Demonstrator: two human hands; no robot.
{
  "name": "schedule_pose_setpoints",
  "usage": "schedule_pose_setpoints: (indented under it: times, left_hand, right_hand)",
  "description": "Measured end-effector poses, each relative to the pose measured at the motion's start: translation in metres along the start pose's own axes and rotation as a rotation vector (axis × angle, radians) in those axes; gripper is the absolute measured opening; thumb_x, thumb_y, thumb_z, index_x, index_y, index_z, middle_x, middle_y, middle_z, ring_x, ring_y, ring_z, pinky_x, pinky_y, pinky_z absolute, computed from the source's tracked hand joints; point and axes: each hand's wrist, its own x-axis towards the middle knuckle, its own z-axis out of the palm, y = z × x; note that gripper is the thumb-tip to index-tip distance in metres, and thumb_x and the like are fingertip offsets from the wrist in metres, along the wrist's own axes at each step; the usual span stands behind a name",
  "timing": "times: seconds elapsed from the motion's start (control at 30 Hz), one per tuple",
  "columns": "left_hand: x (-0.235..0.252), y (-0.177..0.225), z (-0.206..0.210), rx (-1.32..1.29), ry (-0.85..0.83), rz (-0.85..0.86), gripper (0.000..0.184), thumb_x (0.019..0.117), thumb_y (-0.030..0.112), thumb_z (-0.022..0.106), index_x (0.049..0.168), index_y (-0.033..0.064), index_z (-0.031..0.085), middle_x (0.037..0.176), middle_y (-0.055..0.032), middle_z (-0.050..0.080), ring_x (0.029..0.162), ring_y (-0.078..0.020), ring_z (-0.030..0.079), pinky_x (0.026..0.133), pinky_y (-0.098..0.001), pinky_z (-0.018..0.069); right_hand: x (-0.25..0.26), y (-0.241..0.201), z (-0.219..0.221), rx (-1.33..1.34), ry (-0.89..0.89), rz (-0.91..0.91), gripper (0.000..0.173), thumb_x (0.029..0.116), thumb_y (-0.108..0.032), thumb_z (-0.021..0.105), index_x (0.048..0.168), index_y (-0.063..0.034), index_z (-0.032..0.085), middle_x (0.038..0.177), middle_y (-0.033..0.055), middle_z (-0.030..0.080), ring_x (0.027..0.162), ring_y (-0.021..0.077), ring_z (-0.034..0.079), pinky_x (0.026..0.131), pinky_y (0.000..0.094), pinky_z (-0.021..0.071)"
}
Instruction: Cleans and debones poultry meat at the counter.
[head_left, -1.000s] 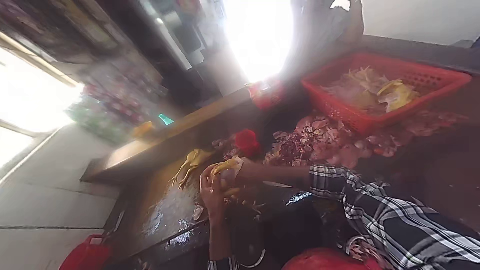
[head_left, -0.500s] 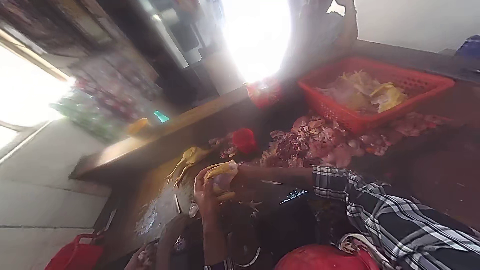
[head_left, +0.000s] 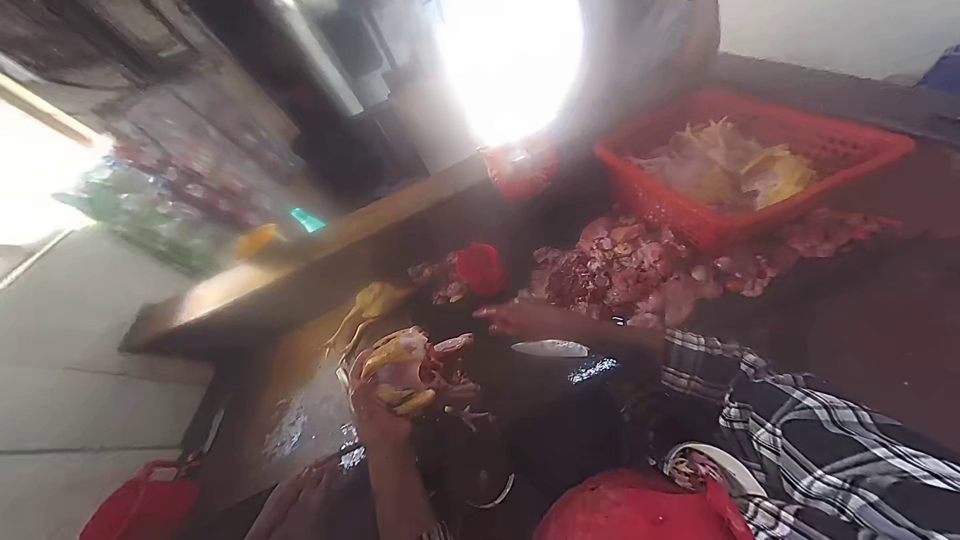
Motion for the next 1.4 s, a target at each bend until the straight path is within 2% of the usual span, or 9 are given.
schedule_pose_setpoints:
  times: [0.2,0.4,0.5,0.6,0.7,1.0,1.13,1.27,1.4]
  left_hand:
    - [-0.002,0.004,0.003,-0.201,-0.130,0.098,0.043,0.1050,0.034,0.037,0.133,0.0060,0.054,0.110,-0.0095,0.071,0.099,-0.0186,0.070,0.086,-0.0423,0.0612]
    - [-0.004,-0.002,0.004,-0.225,-0.094,0.084,0.077,0.1026,0.070,0.022,0.141,0.0092,0.050,0.119,-0.0087,0.069,0.107,-0.0192,0.068,0.091,-0.0444,0.0588]
    - [-0.001,-0.007,0.007,-0.240,-0.075,0.047,0.077,0.1042,0.067,0.016,0.141,0.0086,0.050,0.120,-0.0111,0.068,0.108,-0.0216,0.067,0.093,-0.0474,0.0576]
    - [-0.007,-0.010,0.014,-0.208,-0.185,0.069,0.075,0.1044,0.066,0.019,0.139,0.0080,0.051,0.117,-0.0103,0.070,0.106,-0.0214,0.069,0.090,-0.0461,0.0593]
    - [-0.006,-0.014,0.019,-0.125,-0.303,0.124,0.071,0.1016,0.068,0.034,0.136,0.0101,0.054,0.118,-0.0070,0.070,0.105,-0.0199,0.070,0.089,-0.0434,0.0606]
    - [-0.011,-0.023,0.028,0.296,-0.242,0.446,0.059,0.1057,0.049,0.044,0.124,-0.0044,0.061,0.123,-0.0099,0.066,0.111,-0.0145,0.065,0.099,-0.0334,0.0548]
    - [-0.013,-0.023,0.036,0.351,-0.215,0.500,0.053,0.1067,0.042,0.045,0.122,-0.0068,0.061,0.119,-0.0107,0.068,0.110,-0.0133,0.066,0.099,-0.0311,0.0552]
    - [-0.016,-0.020,0.039,0.348,-0.252,0.522,0.056,0.1063,0.045,0.047,0.121,-0.0071,0.062,0.121,-0.0101,0.068,0.112,-0.0124,0.065,0.100,-0.0300,0.0542]
    - [-0.021,-0.017,0.044,0.362,-0.239,0.509,0.048,0.1061,0.038,0.049,0.118,-0.0059,0.064,0.115,-0.0081,0.070,0.104,-0.0094,0.067,0.093,-0.0268,0.0569]
  right_hand:
    - [-0.006,-0.074,0.012,0.042,-0.038,-0.323,0.048,0.1066,-0.032,0.051,0.154,-0.0267,0.046,0.128,0.0088,0.069,0.109,0.0297,0.070,0.093,0.0603,0.0539]
    - [-0.007,-0.092,0.024,0.003,0.009,-0.382,0.048,0.1073,-0.041,0.048,0.154,-0.0305,0.045,0.135,0.0108,0.065,0.115,0.0326,0.067,0.093,0.0621,0.0538]
    - [-0.009,-0.101,0.025,-0.061,0.039,-0.343,0.046,0.1060,-0.039,0.049,0.152,-0.0387,0.047,0.113,0.0135,0.072,0.102,0.0364,0.070,0.083,0.0645,0.0542]
    - [-0.010,-0.107,0.026,-0.197,-0.030,-0.291,0.036,0.1069,-0.036,0.048,0.138,-0.0202,0.055,0.092,0.0189,0.069,0.083,0.0433,0.069,0.070,0.0668,0.0535]
    - [-0.006,-0.111,0.030,-0.285,-0.115,-0.218,0.031,0.1047,-0.031,0.051,0.113,-0.0056,0.067,0.096,0.0236,0.068,0.089,0.0483,0.067,0.069,0.0704,0.0512]
    - [-0.013,-0.106,0.044,-0.127,0.023,-0.259,0.036,0.1051,-0.041,0.054,0.127,-0.0149,0.064,0.116,0.0156,0.070,0.110,0.0362,0.068,0.088,0.0651,0.0543]
    - [-0.009,-0.105,0.019,0.089,-0.307,-0.060,0.053,0.1055,-0.054,0.047,0.119,-0.0067,0.068,0.093,0.0202,0.069,0.083,0.0362,0.068,0.073,0.0612,0.0539]
    - [-0.014,-0.106,0.006,0.344,-0.298,-0.098,0.037,0.1022,-0.041,0.062,0.124,-0.0111,0.066,0.091,0.0112,0.069,0.074,0.0193,0.065,0.065,0.0416,0.0560]
    - [-0.013,-0.093,0.010,0.501,-0.313,-0.177,0.032,0.1012,-0.021,0.064,0.129,-0.0063,0.063,0.096,0.0126,0.069,0.076,0.0171,0.066,0.066,0.0385,0.0570]
